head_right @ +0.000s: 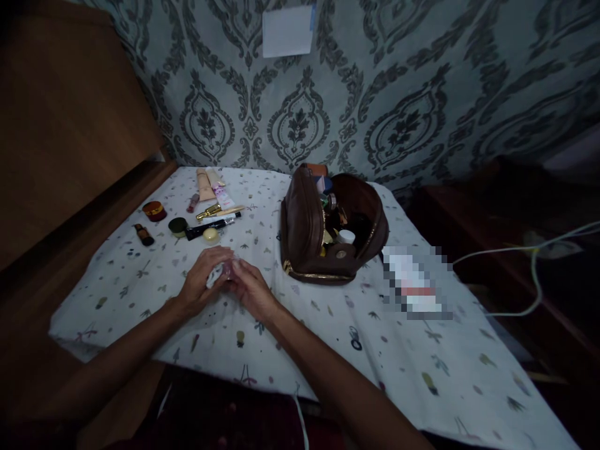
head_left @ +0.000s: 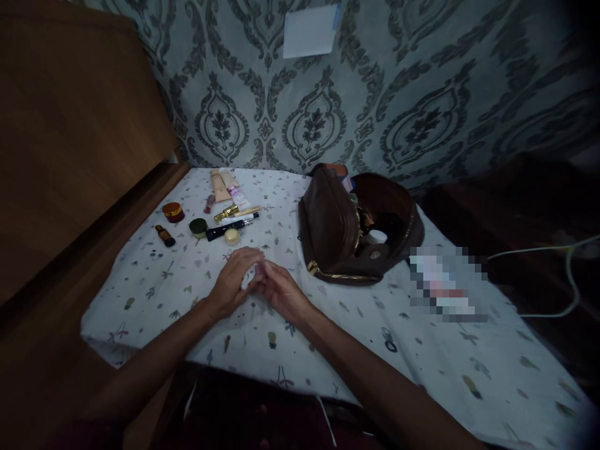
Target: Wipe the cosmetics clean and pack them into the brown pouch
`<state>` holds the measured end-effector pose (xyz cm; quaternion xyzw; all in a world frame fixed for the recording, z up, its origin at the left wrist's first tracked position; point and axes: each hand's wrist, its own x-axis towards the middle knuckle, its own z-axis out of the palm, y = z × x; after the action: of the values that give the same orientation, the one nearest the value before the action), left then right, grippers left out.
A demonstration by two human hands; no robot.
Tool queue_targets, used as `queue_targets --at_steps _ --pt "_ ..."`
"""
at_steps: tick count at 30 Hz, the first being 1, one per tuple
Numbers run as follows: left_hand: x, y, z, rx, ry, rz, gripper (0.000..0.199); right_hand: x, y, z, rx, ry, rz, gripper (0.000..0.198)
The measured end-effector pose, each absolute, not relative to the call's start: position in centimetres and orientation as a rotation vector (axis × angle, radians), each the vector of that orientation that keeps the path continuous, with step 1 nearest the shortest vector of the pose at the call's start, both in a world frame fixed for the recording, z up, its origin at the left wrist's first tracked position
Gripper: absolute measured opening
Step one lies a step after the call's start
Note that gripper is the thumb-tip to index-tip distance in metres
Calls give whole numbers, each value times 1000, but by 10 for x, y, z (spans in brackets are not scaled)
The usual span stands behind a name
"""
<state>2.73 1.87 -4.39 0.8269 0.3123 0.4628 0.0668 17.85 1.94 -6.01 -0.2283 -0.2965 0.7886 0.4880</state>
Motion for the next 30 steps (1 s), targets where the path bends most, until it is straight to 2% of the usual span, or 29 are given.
queue_targets --at_steps 2,3,9,15,22,26,30 --pt "24 17 -40 2319 1077 1457 20 180 18 -58 -524 -767 1978 33" --pt "22 17 -38 2211 1152 1471 19 180 17 -57 -515 -796 2003 34" --pt "20 16 -34 1759 1248 1460 38 179 17 -59 -576 -909 2083 43" --pt "22 12 -31 2088 1067 1522 53 177 15 -58 -567 -855 2087 38" --pt "35 9 -41 2698 986 1333 36 175 17 -72 -617 -706 1927 39" --pt "33 13 -41 2521 1135 1404 39 177 17 -68 -595 -651 1976 37" --pt "25 18 -33 2119 1267 1488 31 180 18 -60 -589 -705 2031 43"
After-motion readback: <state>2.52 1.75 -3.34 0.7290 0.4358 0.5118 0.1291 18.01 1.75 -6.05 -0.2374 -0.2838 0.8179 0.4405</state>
